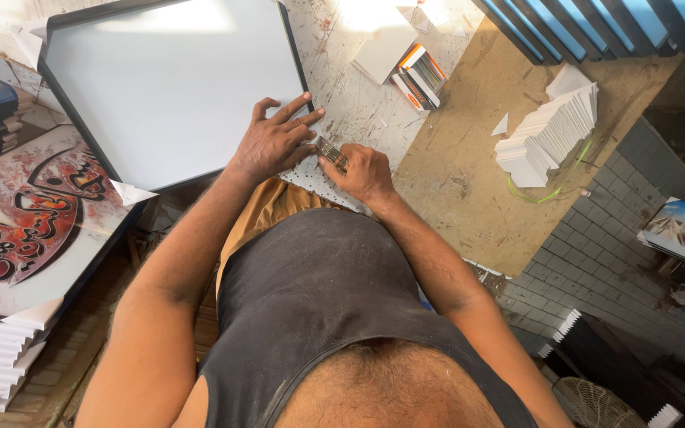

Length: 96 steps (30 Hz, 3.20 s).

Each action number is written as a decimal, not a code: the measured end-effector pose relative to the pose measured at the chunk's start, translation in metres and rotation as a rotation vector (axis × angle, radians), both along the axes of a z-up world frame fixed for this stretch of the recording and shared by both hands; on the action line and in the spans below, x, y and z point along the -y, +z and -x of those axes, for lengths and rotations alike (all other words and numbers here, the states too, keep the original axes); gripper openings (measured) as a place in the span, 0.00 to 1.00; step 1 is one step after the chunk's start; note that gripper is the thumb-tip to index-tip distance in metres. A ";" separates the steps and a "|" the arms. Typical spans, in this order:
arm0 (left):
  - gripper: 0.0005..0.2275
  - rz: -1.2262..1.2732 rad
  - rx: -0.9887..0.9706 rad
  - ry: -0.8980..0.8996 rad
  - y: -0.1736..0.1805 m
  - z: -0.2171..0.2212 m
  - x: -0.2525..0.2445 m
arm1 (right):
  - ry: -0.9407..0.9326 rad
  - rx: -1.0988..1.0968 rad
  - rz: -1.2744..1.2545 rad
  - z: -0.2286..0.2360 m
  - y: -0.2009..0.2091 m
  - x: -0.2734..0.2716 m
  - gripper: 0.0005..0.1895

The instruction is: The person assembles picture frames by inserting white foam board inserts into black frames and trimming excess material with a utility knife. They repeatedly handle frames and foam pieces, cut along the frame edges, and stack completed frames on the table.

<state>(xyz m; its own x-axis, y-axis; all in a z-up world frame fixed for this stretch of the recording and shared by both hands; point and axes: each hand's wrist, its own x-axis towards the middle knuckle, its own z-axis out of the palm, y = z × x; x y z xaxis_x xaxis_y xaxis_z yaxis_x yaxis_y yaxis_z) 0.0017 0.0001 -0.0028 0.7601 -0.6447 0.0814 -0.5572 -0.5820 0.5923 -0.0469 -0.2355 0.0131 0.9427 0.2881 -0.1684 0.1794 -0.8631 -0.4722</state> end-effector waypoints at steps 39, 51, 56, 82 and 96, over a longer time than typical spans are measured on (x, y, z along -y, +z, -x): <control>0.11 -0.239 0.242 0.412 0.176 0.034 -0.148 | -0.263 0.168 -0.138 -0.028 0.136 -0.025 0.17; 0.35 -0.172 0.747 0.733 0.168 -0.053 -0.237 | -0.196 0.360 -0.377 -0.122 0.061 -0.150 0.19; 0.52 0.371 0.475 1.048 0.112 -0.093 -0.299 | -0.584 0.160 -0.400 -0.145 0.030 -0.161 0.14; 0.31 0.917 -0.610 1.278 0.060 -0.267 -0.435 | -0.312 -0.075 -0.490 -0.429 0.061 -0.333 0.15; 0.54 0.085 -0.239 1.024 0.042 -0.249 -0.452 | -0.133 0.036 -0.169 -0.433 0.029 -0.314 0.51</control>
<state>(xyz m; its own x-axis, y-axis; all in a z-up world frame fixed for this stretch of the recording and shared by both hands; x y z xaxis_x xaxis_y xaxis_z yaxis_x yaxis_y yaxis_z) 0.2508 0.4525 0.0395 0.9406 0.3149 -0.1271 0.3132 -0.6599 0.6829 0.3860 0.0783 0.0417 0.9788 0.1819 -0.0939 0.0883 -0.7891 -0.6079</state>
